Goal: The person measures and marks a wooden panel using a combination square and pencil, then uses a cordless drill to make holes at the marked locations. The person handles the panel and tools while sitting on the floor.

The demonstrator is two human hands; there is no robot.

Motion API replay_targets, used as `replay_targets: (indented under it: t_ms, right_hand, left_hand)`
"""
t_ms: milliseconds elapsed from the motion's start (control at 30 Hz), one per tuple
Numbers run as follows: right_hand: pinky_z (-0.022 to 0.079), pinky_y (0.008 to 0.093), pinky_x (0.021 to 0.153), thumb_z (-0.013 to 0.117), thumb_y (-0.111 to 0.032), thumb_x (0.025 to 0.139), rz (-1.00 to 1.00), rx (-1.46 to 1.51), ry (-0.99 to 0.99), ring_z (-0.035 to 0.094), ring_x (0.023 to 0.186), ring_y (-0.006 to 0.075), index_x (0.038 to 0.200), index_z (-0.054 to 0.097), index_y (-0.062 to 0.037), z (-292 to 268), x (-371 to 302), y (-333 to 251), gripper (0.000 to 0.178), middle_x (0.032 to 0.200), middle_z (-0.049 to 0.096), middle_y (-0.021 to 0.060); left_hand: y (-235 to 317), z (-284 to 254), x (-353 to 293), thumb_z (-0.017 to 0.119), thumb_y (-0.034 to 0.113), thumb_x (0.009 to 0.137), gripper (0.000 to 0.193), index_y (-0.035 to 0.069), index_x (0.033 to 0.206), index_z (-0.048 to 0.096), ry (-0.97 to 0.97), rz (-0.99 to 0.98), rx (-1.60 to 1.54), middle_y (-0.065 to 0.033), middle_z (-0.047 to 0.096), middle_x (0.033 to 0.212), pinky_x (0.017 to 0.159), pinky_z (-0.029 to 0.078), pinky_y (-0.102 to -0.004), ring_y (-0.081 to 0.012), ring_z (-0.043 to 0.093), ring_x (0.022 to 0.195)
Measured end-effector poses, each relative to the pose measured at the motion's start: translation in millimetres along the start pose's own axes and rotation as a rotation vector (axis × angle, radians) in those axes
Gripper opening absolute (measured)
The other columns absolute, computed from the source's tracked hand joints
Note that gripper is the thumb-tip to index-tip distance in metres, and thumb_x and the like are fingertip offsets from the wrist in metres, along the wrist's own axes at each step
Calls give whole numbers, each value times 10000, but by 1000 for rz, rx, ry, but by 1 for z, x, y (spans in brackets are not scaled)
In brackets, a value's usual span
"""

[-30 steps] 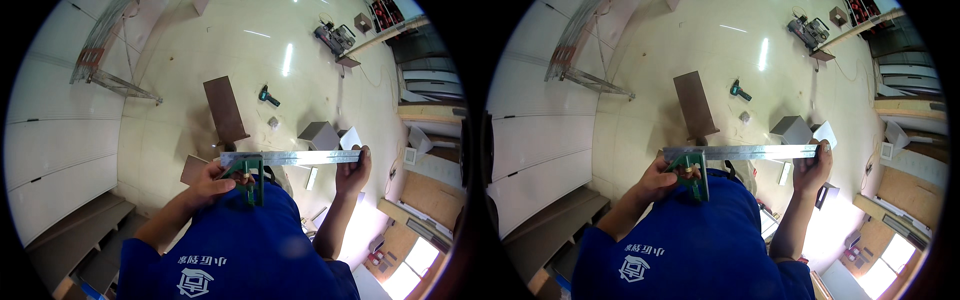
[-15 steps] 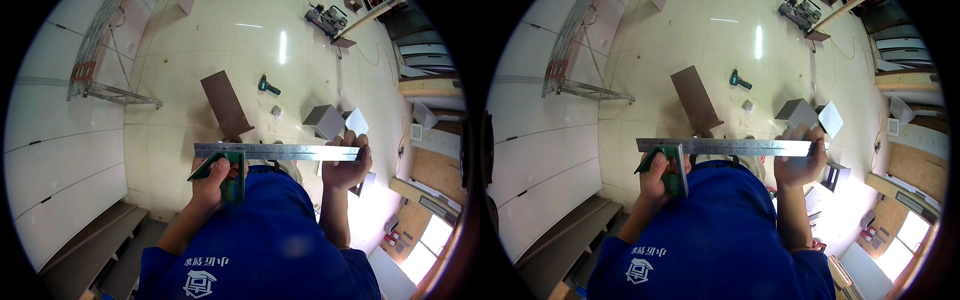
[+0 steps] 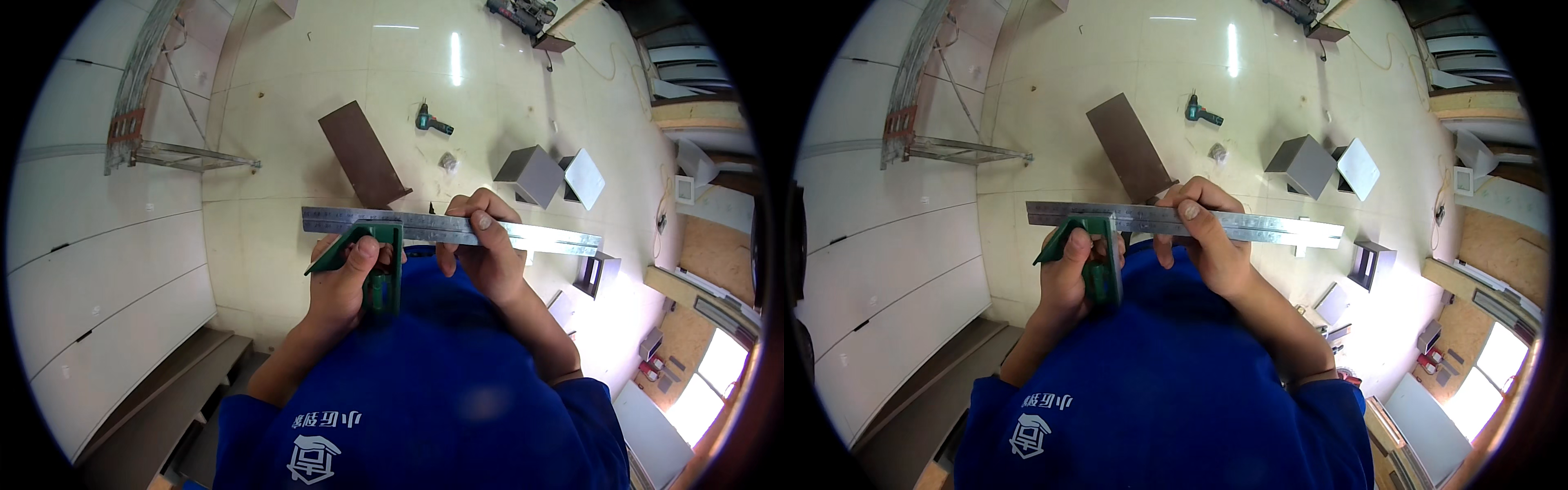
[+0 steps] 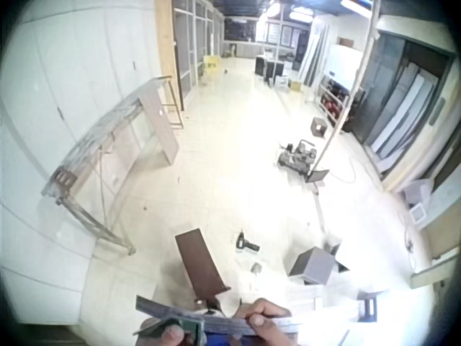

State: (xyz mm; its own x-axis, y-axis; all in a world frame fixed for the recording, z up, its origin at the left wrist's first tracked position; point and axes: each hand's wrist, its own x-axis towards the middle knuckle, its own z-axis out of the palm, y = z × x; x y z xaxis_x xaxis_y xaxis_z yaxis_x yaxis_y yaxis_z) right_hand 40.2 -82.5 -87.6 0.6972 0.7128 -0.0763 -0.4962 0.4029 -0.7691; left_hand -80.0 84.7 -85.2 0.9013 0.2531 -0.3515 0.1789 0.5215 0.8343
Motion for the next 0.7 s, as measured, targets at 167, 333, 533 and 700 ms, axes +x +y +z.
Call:
replay_targets:
  t_ms: [167,333,533,700]
  right_hand:
    - [539,331,655,450,-229,1027,48,-8,36,632,760,223,989,524,33,-2,-8,3,275,975,598,176]
    - [557,355,756,423,-205,1031,60,6,24,651,870,249,1037,528,49,-11,-14,-1,276,1071,610,204]
    - [571,376,803,411,-168,1027,62,-6,38,655,934,275,1045,532,57,-17,-23,-7,256,1089,609,209]
    - [575,386,810,413,-155,1024,35,0,47,656,937,280,1038,534,64,-21,-27,-10,251,1098,606,220]
  left_hand:
    - [-3,9,2,587,513,941,527,-7,1028,583,-33,-73,37,-135,635,899,681,526,-312,-203,623,787]
    - [-8,15,-4,622,514,919,548,-8,1087,589,-155,-128,-94,-139,637,917,693,537,-316,-201,635,796]
    - [-10,17,-10,704,445,873,506,-4,1075,587,-96,-175,-3,-147,631,974,745,543,-333,-212,632,856]
    - [-15,21,-10,713,395,877,466,-9,1079,599,-65,-172,-18,-132,639,972,812,548,-363,-220,641,908]
